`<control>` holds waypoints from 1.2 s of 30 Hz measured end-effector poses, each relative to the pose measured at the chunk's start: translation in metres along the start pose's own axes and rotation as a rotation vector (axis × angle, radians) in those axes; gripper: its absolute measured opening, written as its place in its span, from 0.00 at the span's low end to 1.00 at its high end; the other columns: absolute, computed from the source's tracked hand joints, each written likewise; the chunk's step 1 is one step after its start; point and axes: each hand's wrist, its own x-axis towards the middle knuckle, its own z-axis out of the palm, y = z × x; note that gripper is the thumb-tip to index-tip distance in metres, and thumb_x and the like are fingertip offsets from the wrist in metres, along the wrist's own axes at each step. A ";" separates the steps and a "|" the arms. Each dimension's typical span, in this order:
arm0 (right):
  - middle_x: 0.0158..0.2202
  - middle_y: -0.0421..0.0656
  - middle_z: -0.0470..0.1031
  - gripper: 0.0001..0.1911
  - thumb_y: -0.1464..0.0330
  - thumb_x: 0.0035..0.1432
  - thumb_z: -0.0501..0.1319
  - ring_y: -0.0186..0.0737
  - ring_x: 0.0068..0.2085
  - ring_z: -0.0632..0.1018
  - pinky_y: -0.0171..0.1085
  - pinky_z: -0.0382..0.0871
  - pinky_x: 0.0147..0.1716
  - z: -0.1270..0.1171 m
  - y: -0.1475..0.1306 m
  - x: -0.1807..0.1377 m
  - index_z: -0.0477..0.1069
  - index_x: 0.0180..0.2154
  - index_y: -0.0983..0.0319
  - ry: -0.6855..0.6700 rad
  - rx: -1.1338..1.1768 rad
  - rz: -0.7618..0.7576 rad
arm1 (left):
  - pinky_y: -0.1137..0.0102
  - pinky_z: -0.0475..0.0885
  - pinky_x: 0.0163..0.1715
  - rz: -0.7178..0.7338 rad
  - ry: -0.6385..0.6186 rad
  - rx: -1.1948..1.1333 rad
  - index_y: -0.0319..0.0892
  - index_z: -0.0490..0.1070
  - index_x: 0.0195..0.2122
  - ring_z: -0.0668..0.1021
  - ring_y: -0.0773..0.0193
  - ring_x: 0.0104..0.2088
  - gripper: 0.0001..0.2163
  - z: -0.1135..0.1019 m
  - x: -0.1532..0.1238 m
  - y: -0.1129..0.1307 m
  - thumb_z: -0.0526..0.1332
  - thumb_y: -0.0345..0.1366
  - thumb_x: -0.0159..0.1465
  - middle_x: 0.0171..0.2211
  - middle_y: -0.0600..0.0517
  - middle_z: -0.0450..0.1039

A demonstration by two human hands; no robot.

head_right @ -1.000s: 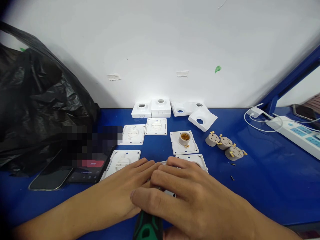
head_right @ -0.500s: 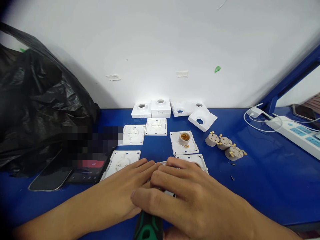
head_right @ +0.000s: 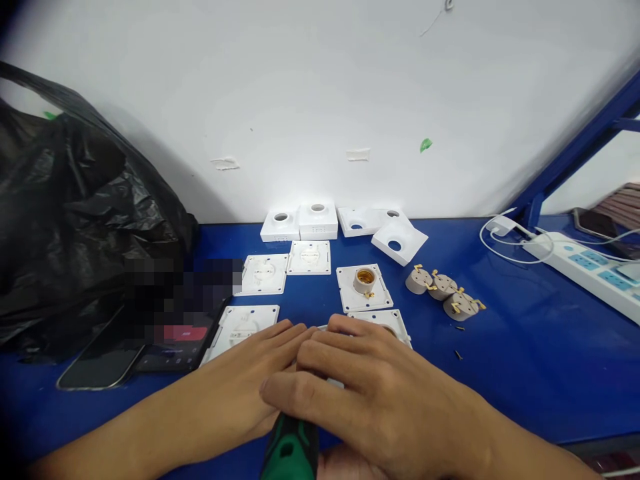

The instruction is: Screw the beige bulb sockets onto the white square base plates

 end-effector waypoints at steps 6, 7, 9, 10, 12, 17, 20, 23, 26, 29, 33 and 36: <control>0.36 0.44 0.79 0.14 0.61 0.75 0.56 0.40 0.38 0.80 0.40 0.72 0.42 0.005 0.007 0.008 0.71 0.48 0.66 0.084 -0.019 -0.077 | 0.53 0.71 0.62 -0.075 -0.009 -0.056 0.43 0.73 0.56 0.79 0.50 0.55 0.10 -0.002 0.002 0.001 0.58 0.39 0.78 0.56 0.45 0.77; 0.34 0.44 0.78 0.12 0.62 0.74 0.56 0.40 0.36 0.78 0.40 0.72 0.40 0.005 0.010 0.011 0.71 0.46 0.65 0.084 -0.004 -0.090 | 0.54 0.72 0.61 -0.072 -0.009 -0.090 0.44 0.73 0.56 0.79 0.51 0.54 0.10 -0.003 0.003 0.000 0.58 0.38 0.77 0.56 0.46 0.77; 0.32 0.42 0.76 0.10 0.63 0.73 0.57 0.39 0.33 0.75 0.40 0.73 0.36 0.003 0.016 0.018 0.70 0.44 0.64 0.077 0.043 -0.117 | 0.56 0.75 0.57 -0.073 -0.012 -0.167 0.45 0.73 0.54 0.80 0.52 0.53 0.08 -0.006 0.005 -0.002 0.58 0.37 0.76 0.55 0.47 0.77; 0.33 0.43 0.76 0.11 0.62 0.73 0.57 0.39 0.33 0.75 0.39 0.73 0.35 0.002 0.019 0.021 0.69 0.44 0.64 0.072 0.058 -0.120 | 0.57 0.76 0.55 -0.085 -0.002 -0.203 0.45 0.73 0.52 0.80 0.52 0.52 0.08 -0.007 0.005 -0.003 0.59 0.36 0.75 0.54 0.47 0.78; 0.36 0.43 0.77 0.14 0.60 0.74 0.57 0.39 0.36 0.77 0.39 0.75 0.37 0.001 0.025 0.024 0.68 0.50 0.64 0.096 0.072 -0.101 | 0.59 0.76 0.54 -0.125 0.024 -0.256 0.45 0.73 0.51 0.80 0.52 0.51 0.07 -0.008 0.006 -0.004 0.60 0.35 0.73 0.52 0.48 0.78; 0.35 0.37 0.76 0.26 0.70 0.72 0.60 0.35 0.32 0.77 0.37 0.74 0.33 0.015 0.035 0.011 0.56 0.67 0.59 0.376 0.167 -0.113 | 0.59 0.74 0.57 -0.128 0.023 -0.260 0.44 0.73 0.48 0.79 0.53 0.52 0.05 -0.002 0.008 -0.008 0.62 0.37 0.73 0.51 0.48 0.76; 0.34 0.37 0.74 0.28 0.71 0.71 0.61 0.36 0.30 0.74 0.37 0.71 0.30 0.023 0.038 0.002 0.57 0.67 0.58 0.404 0.217 -0.111 | 0.58 0.74 0.56 -0.127 0.076 -0.242 0.44 0.73 0.48 0.79 0.53 0.49 0.07 0.003 0.008 -0.009 0.63 0.40 0.74 0.47 0.48 0.76; 0.36 0.40 0.74 0.26 0.69 0.73 0.58 0.38 0.32 0.74 0.39 0.71 0.32 0.019 0.038 0.000 0.57 0.68 0.60 0.365 0.206 -0.142 | 0.58 0.74 0.55 -0.127 0.094 -0.258 0.43 0.73 0.49 0.79 0.53 0.49 0.07 0.004 0.009 -0.009 0.63 0.40 0.75 0.46 0.48 0.76; 0.39 0.44 0.76 0.25 0.68 0.76 0.52 0.39 0.34 0.74 0.39 0.72 0.32 0.013 0.033 0.001 0.56 0.70 0.64 0.343 0.144 -0.194 | 0.60 0.74 0.53 -0.149 0.045 -0.297 0.43 0.72 0.49 0.79 0.54 0.49 0.07 0.000 0.009 -0.008 0.65 0.38 0.73 0.48 0.48 0.76; 0.37 0.44 0.77 0.18 0.69 0.77 0.52 0.37 0.33 0.74 0.38 0.73 0.32 0.011 0.022 0.001 0.65 0.64 0.64 0.300 0.042 -0.180 | 0.60 0.74 0.52 -0.152 0.010 -0.262 0.45 0.73 0.49 0.79 0.55 0.47 0.06 -0.003 0.008 -0.008 0.65 0.38 0.73 0.47 0.50 0.76; 0.27 0.36 0.73 0.16 0.60 0.79 0.50 0.34 0.27 0.74 0.35 0.70 0.28 0.010 0.010 0.001 0.73 0.46 0.58 0.375 0.003 0.054 | 0.59 0.75 0.51 -0.124 0.021 -0.187 0.45 0.73 0.48 0.79 0.54 0.44 0.06 -0.003 0.007 -0.008 0.63 0.38 0.73 0.45 0.50 0.76; 0.35 0.39 0.78 0.11 0.68 0.78 0.54 0.36 0.32 0.76 0.36 0.74 0.34 0.006 0.013 0.001 0.68 0.58 0.57 0.234 -0.029 -0.098 | 0.59 0.76 0.50 -0.111 0.043 -0.192 0.45 0.73 0.47 0.79 0.54 0.43 0.06 -0.002 0.007 -0.009 0.63 0.39 0.73 0.44 0.50 0.76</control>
